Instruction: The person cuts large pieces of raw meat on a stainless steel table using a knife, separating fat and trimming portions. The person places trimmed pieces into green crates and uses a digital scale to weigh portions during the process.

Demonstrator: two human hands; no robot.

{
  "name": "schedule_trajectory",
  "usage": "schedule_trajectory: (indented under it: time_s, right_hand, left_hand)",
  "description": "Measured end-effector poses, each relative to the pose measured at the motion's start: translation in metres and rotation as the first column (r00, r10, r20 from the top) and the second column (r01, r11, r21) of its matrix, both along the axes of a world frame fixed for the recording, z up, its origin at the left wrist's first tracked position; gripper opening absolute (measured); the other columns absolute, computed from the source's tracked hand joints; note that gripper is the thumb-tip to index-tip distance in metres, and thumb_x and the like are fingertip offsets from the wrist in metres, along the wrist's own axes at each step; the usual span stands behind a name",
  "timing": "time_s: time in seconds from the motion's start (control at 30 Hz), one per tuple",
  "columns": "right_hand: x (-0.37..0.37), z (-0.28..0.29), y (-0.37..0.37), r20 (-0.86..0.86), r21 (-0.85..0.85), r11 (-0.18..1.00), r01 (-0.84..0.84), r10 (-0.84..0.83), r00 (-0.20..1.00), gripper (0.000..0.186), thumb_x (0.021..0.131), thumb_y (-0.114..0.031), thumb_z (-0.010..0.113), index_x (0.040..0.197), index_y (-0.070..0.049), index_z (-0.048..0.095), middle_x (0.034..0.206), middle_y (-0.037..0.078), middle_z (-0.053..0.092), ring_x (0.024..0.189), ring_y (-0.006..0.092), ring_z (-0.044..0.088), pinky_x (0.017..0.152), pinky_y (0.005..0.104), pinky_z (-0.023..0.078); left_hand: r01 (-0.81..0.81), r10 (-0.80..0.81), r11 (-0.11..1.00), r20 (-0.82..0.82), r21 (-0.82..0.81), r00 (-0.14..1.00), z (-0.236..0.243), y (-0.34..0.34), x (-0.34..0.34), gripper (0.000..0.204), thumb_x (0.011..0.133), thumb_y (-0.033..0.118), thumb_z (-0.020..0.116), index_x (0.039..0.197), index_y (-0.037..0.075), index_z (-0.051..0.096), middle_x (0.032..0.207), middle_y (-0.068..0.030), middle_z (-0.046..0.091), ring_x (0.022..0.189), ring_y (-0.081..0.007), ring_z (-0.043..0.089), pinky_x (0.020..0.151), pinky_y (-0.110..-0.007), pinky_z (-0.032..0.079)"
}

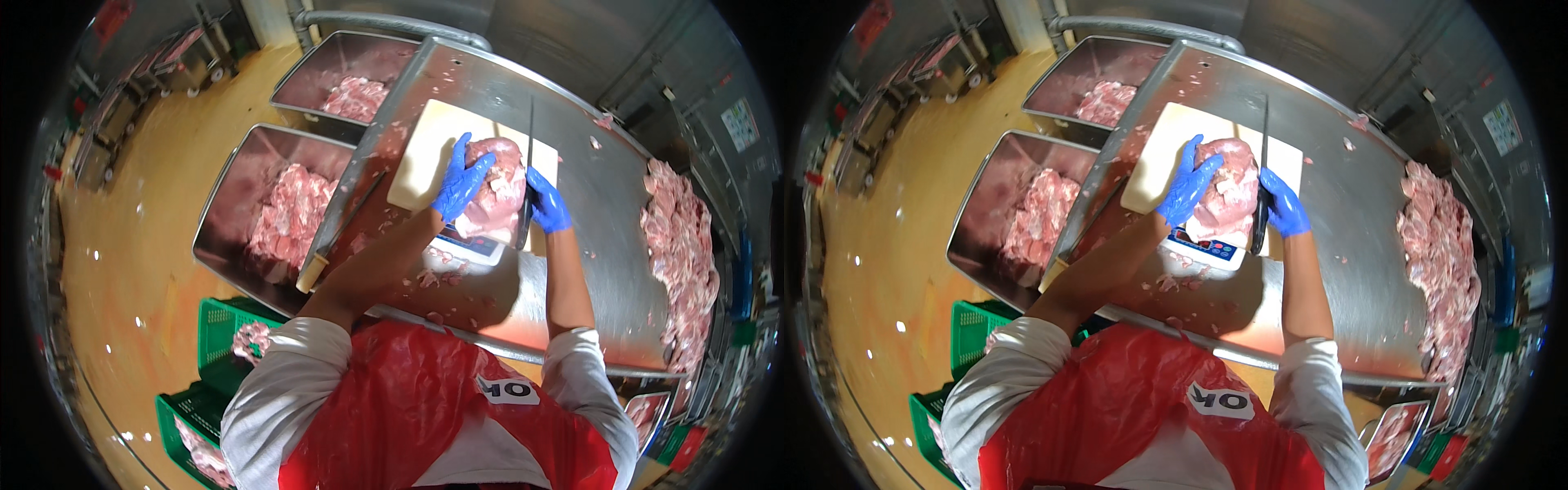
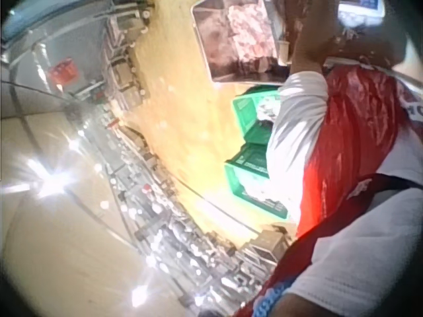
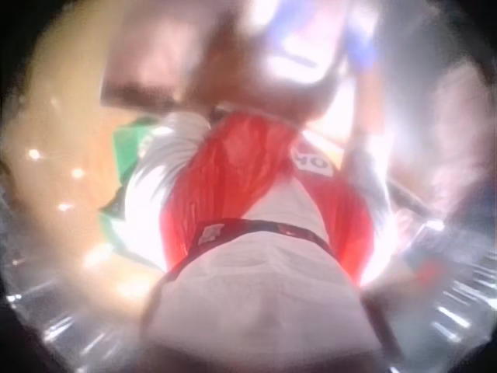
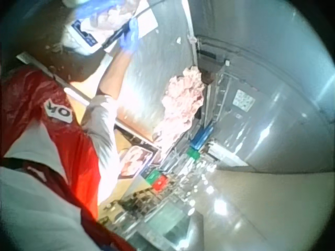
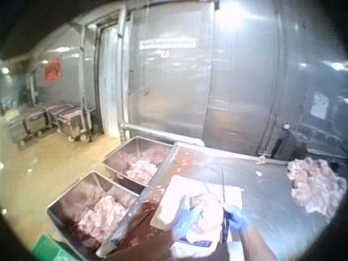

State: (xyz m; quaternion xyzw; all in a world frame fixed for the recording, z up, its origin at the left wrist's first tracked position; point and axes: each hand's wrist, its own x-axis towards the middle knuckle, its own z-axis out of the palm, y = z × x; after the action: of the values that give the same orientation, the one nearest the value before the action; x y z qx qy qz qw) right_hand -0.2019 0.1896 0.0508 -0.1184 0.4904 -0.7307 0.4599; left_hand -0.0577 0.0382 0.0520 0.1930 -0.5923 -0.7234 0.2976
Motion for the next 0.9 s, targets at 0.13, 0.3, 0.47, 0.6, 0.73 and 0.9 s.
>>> schedule_trajectory:
  time_s: [0.13, 0.3, 0.47, 0.6, 0.73, 0.9]
  right_hand:
    - [0.035, -0.016, 0.0, 0.002, -0.064, 0.998, -0.029, 0.029, 1.0, 0.029, 0.095, -0.016, 0.057, 0.121, -0.004, 0.059, 0.118, 0.008, 0.063, 0.109, 0.02, 0.058, 0.1, 0.0362, 0.046]
    - [0.125, 0.012, -0.031, 0.01, 0.086, 0.988, -0.13, 0.13, 0.992, 0.039, 0.098, -0.027, 0.053, 0.127, -0.001, 0.055, 0.125, 0.015, 0.06, 0.114, 0.027, 0.058, 0.101, 0.0427, 0.046]
    - [0.196, 0.012, -0.095, 0.041, 0.048, 0.975, -0.217, 0.215, 0.976, 0.035, 0.098, -0.023, 0.054, 0.124, -0.001, 0.057, 0.116, 0.011, 0.064, 0.102, 0.0222, 0.061, 0.091, 0.0354, 0.05]
    - [0.261, 0.037, -0.21, 0.014, -0.024, 0.948, -0.316, 0.316, 0.949, 0.022, 0.096, -0.02, 0.059, 0.112, -0.005, 0.061, 0.096, 0.001, 0.063, 0.087, 0.0121, 0.057, 0.083, 0.0272, 0.047]
    - [0.259, 0.001, -0.302, -0.169, 0.082, 0.913, -0.399, 0.407, 0.898, 0.021, 0.096, -0.03, 0.059, 0.093, -0.009, 0.06, 0.082, -0.001, 0.059, 0.074, 0.0104, 0.053, 0.069, 0.0278, 0.044]
    - [0.252, 0.012, -0.214, -0.047, -0.018, 0.888, -0.46, 0.459, 0.887, 0.037, 0.098, -0.027, 0.054, 0.125, -0.002, 0.055, 0.126, 0.011, 0.058, 0.106, 0.0233, 0.059, 0.087, 0.0393, 0.051]
  left_hand:
    - [-0.08, 0.104, 0.991, -0.252, 0.103, 0.962, -0.017, -0.001, 0.041, 0.063, 0.09, 0.023, 0.069, 0.139, 0.001, 0.035, 0.125, -0.0124, 0.048, 0.113, -0.0176, 0.045, 0.097, -0.03, 0.042]
    - [-0.068, 0.132, 0.954, -0.205, 0.291, 0.97, -0.018, -0.027, 0.136, 0.054, 0.091, 0.022, 0.067, 0.134, 0.002, 0.042, 0.118, -0.0095, 0.054, 0.108, -0.0151, 0.051, 0.096, -0.03, 0.043]
    - [-0.042, 0.163, 0.895, -0.239, 0.443, 0.957, -0.006, -0.079, 0.233, 0.048, 0.096, 0.019, 0.057, 0.14, 0.006, 0.04, 0.127, -0.0063, 0.052, 0.116, -0.0135, 0.049, 0.099, -0.029, 0.044]
    - [-0.126, 0.209, 0.942, -0.251, 0.312, 0.945, -0.022, -0.171, 0.296, 0.05, 0.096, 0.022, 0.059, 0.141, 0.01, 0.041, 0.126, -0.0058, 0.054, 0.117, -0.0126, 0.05, 0.098, -0.03, 0.045]
    - [-0.539, 0.686, 0.672, 0.154, -0.509, 0.711, -0.06, -0.265, 0.359, 0.05, 0.09, 0.025, 0.067, 0.131, 0.004, 0.048, 0.119, -0.0117, 0.059, 0.108, -0.0177, 0.056, 0.093, -0.031, 0.047]
    - [-0.547, 0.828, 0.477, 0.142, -0.688, 0.543, -0.091, -0.232, 0.458, 0.028, 0.087, 0.012, 0.063, 0.114, 0.002, 0.062, 0.108, -0.0157, 0.065, 0.094, -0.0255, 0.064, 0.085, -0.035, 0.051]
